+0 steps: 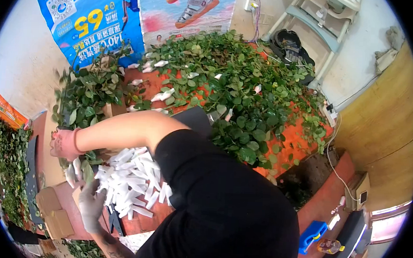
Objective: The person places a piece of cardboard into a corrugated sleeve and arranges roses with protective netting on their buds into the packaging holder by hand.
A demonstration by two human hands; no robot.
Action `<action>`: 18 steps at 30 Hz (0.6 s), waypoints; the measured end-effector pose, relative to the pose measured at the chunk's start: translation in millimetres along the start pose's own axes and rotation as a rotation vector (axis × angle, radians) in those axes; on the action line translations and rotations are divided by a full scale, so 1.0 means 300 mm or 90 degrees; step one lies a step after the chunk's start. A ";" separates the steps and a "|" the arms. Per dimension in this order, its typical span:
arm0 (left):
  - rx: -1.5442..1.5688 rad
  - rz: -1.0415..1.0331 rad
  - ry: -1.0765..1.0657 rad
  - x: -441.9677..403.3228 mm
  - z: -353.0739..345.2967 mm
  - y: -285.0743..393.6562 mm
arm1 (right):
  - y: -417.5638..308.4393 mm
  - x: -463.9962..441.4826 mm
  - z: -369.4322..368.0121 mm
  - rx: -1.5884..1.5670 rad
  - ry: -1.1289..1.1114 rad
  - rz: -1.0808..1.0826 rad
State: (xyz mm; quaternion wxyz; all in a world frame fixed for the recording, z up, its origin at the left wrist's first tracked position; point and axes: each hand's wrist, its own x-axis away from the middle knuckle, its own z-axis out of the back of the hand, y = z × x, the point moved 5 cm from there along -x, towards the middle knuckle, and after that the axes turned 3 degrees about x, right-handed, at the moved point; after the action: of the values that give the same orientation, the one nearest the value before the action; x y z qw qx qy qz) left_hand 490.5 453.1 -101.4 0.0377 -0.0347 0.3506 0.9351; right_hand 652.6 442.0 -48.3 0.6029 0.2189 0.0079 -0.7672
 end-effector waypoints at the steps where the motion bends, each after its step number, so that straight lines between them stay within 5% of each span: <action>1: 0.066 -0.055 -0.064 0.027 -0.049 0.116 | -0.016 0.077 0.053 -0.052 -0.017 -0.013; 4: 0.169 -0.245 -0.162 0.060 -0.301 0.459 | -0.032 0.265 0.177 -0.183 -0.086 -0.077; 6: 0.070 -0.409 -0.260 0.084 -0.499 0.600 | 0.001 0.422 0.234 -0.250 -0.070 -0.121; 10: -0.231 -0.376 -0.592 0.109 -0.734 0.614 | 0.150 0.816 0.404 -0.261 -0.125 -0.279; 14: -0.236 -0.435 -0.490 0.123 -0.767 0.600 | 0.411 1.262 0.508 -0.358 -0.193 -0.584; 18: -0.257 -0.394 -0.511 0.117 -0.785 0.601 | 0.742 1.666 0.313 -0.020 -0.216 -0.627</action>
State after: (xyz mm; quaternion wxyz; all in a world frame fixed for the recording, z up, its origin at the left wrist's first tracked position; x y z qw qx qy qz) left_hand 447.7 164.2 -164.0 0.4349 0.2169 0.0954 0.8687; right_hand 740.1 -105.2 -80.0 0.1662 0.0524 0.0236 -0.9844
